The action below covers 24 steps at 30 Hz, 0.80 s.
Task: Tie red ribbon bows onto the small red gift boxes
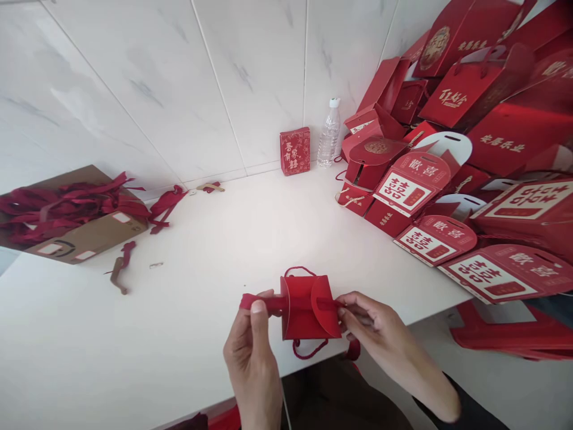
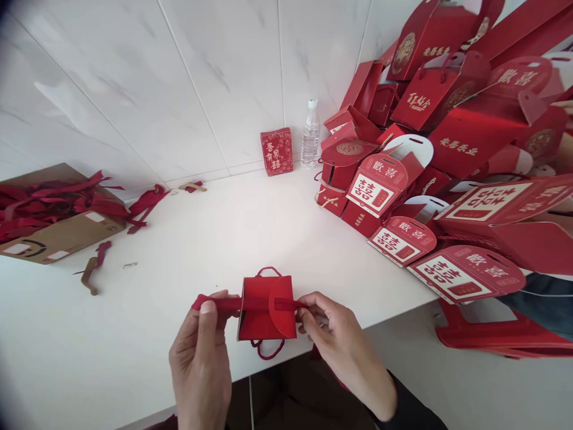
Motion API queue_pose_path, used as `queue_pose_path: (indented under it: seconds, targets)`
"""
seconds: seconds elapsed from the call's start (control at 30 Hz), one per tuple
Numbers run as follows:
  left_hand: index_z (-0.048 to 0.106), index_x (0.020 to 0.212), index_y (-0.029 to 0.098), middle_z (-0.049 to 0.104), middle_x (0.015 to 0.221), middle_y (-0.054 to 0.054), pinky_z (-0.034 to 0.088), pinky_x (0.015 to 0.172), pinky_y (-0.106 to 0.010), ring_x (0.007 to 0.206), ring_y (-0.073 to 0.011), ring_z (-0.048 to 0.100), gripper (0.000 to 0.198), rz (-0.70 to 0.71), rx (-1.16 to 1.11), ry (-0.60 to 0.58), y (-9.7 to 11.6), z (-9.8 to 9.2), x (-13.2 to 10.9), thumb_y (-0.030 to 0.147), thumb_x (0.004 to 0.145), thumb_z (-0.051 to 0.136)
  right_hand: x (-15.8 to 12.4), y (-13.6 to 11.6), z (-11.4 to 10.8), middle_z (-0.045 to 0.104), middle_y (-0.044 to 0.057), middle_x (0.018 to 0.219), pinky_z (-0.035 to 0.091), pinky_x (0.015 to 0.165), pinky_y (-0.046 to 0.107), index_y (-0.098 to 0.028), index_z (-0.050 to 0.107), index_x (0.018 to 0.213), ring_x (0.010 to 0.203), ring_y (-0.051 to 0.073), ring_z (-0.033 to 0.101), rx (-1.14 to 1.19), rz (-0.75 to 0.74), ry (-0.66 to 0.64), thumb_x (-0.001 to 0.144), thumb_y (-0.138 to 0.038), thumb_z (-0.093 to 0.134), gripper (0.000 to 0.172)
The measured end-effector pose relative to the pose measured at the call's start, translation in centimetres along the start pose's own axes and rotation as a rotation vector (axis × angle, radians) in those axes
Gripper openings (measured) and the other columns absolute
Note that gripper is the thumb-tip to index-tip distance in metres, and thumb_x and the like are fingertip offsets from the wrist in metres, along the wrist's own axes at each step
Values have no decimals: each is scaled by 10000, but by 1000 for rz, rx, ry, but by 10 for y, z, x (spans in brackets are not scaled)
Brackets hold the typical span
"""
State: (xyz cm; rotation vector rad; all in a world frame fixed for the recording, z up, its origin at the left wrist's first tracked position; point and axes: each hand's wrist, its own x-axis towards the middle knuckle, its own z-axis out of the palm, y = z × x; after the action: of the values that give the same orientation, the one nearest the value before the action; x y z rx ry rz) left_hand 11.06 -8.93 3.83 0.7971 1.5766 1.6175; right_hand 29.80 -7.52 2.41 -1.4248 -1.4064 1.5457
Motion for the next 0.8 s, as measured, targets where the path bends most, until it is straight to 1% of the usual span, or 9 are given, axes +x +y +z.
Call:
queue_pose_path:
  seconds: [0.07, 0.13, 0.23, 0.33, 0.43, 0.53, 0.6, 0.73, 0.8]
  targets:
    - [754, 938, 228, 756, 918, -19, 563, 813, -286, 847, -163, 680, 304, 2, -50, 17, 1, -2, 1, 503, 938, 625, 1, -3, -1, 734, 72, 1061, 564, 812, 342, -233, 648, 1056, 964, 252, 705, -24, 2, 72, 991, -558, 537, 350]
    - [750, 941, 221, 757, 896, -25, 567, 835, -317, 849, -175, 685, 297, 32, -57, 11, 5, -4, 1, 484, 951, 612, -1, -9, -2, 715, 79, 1163, 564, 831, 335, -250, 647, 1062, 1043, 257, 694, -42, -14, 159, 979, -572, 560, 344]
    - [752, 923, 219, 764, 930, -38, 564, 856, -338, 907, -198, 690, 297, 111, -50, 12, 13, -2, -1, 467, 965, 594, -3, -21, -1, 668, 65, 1288, 543, 946, 311, -265, 642, 1022, 1182, 238, 647, 42, -93, 231, 965, -541, 620, 282]
    - [757, 933, 226, 765, 981, -41, 551, 885, -341, 959, -207, 685, 298, 163, -14, -27, 19, 2, 0, 461, 974, 577, -1, -34, 1, 710, 31, 1148, 526, 983, 275, -272, 636, 990, 1147, 193, 653, 153, -198, 227, 965, -475, 659, 207]
    - [752, 915, 204, 750, 917, -51, 547, 817, -308, 907, -198, 677, 337, 126, 100, -208, 20, 7, 7, 471, 980, 555, 4, -46, 1, 713, -4, 978, 558, 868, 237, -277, 634, 1005, 940, 155, 687, 127, -279, 233, 978, -440, 654, 167]
    - [702, 793, 186, 689, 769, -35, 498, 674, -264, 745, -166, 629, 379, 56, 207, -439, 19, 12, 16, 480, 976, 547, 9, -57, -3, 714, -1, 1026, 570, 781, 234, -280, 646, 1070, 884, 155, 691, -2, -306, 199, 993, -450, 628, 187]
    - [642, 735, 186, 612, 695, -10, 440, 613, -247, 667, -140, 560, 401, 56, 242, -514, 19, 15, 20, 479, 984, 525, 10, -65, -5, 717, 14, 1104, 579, 756, 246, -285, 654, 1137, 926, 172, 701, -103, -306, 158, 1013, -460, 587, 224]
    - [591, 795, 190, 500, 664, 27, 341, 532, -228, 590, -108, 390, 359, 82, 308, -622, 22, 17, 20, 465, 1000, 484, 15, -82, 0, 672, 39, 1302, 552, 942, 313, -282, 592, 1329, 1192, 207, 634, -328, -471, 138, 1068, -340, 470, 294]
    - [599, 849, 186, 502, 660, 32, 328, 507, -222, 572, -104, 365, 313, 75, 326, -684, 24, 16, 18, 453, 986, 509, 20, -88, 5, 659, 44, 1324, 496, 1041, 342, -280, 538, 1409, 1246, 197, 595, -442, -626, 36, 1076, -245, 426, 353]
